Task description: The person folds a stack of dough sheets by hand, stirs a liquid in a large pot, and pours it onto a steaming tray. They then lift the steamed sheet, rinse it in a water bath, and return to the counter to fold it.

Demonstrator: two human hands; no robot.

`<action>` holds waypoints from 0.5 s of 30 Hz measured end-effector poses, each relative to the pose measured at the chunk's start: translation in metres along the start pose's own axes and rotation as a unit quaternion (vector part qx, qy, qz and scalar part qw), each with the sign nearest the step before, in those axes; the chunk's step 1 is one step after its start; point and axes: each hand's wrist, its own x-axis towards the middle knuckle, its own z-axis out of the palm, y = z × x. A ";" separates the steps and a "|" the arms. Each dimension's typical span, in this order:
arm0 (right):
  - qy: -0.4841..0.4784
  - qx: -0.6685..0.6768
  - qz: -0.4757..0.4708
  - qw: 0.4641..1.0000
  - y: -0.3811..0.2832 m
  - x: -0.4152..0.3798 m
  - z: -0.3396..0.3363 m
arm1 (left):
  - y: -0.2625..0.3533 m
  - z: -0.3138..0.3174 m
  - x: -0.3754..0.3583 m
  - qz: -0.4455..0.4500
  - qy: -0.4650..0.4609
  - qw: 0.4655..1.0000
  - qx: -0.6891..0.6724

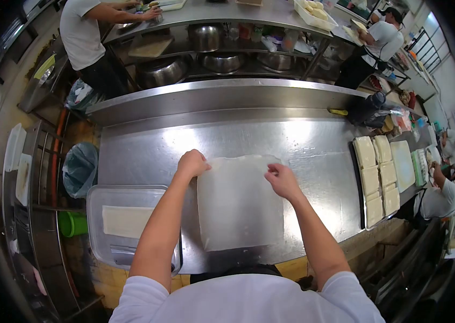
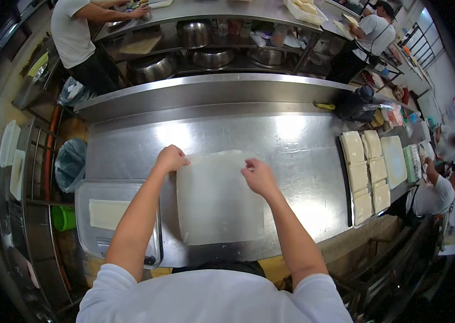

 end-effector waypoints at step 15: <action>-0.430 -0.293 0.011 0.854 -0.064 0.151 0.063 | 0.011 -0.040 -0.030 -0.014 -0.028 0.995 -0.099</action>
